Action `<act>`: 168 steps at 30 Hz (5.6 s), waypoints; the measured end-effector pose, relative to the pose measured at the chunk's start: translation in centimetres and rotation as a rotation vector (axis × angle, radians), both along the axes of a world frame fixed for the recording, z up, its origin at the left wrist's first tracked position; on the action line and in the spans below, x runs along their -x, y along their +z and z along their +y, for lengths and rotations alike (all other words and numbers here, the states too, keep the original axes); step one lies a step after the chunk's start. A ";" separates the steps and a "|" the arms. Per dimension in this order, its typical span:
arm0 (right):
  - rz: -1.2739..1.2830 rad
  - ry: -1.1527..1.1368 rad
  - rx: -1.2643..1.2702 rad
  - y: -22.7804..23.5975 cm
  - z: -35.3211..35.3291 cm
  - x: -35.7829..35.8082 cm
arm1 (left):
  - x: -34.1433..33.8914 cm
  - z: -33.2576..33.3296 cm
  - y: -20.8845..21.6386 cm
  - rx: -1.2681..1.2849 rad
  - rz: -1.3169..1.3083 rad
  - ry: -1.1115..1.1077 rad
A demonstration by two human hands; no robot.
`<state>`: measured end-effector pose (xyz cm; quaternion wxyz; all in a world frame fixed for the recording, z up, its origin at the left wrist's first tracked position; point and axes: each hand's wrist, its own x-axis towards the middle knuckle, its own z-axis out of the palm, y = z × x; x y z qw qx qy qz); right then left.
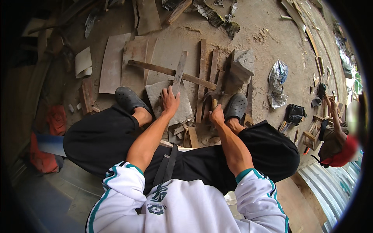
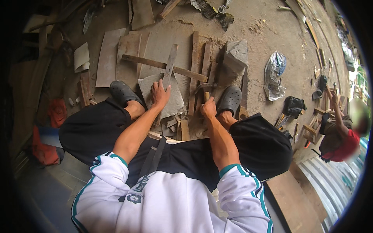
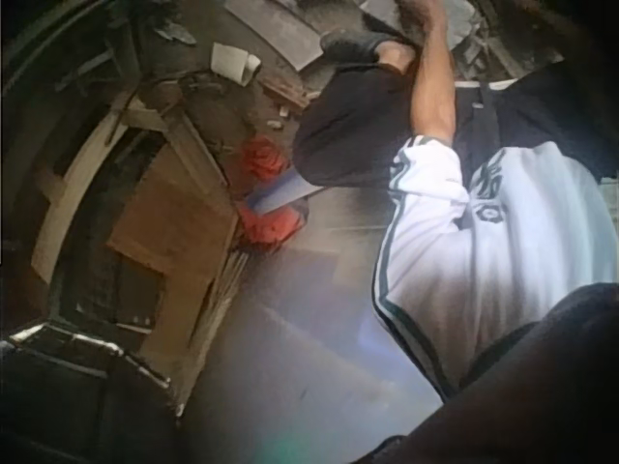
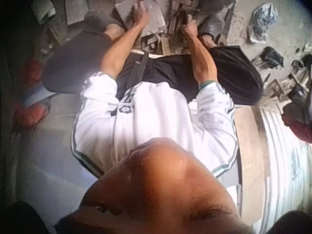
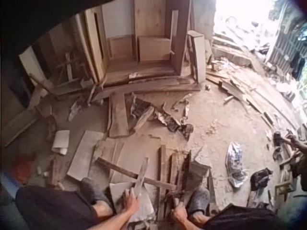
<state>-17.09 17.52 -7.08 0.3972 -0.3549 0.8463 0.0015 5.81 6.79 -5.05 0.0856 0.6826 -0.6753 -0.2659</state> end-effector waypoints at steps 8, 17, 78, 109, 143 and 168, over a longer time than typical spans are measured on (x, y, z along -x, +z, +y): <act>0.089 -0.345 0.128 2.8 -0.8 -1.7 | -2.0 1.9 -1.7 0.176 -0.087 -0.130; -0.074 -0.372 0.619 6.1 -3.8 -2.1 | -0.9 0.6 -0.7 0.187 -0.027 -0.060; -0.299 -0.121 0.387 4.4 -12.0 -7.1 | -1.0 -1.0 -3.9 0.193 -0.018 -0.210; 0.202 -0.521 0.145 1.8 0.7 -2.8 | -3.4 -4.3 1.5 0.097 0.663 0.165; 0.176 0.572 0.410 -0.6 -9.9 1.5 | -3.9 -7.7 8.6 -0.517 1.255 0.608; -0.760 -0.277 0.631 19.6 -11.3 -3.6 | 0.9 -8.0 11.0 -0.790 1.935 0.579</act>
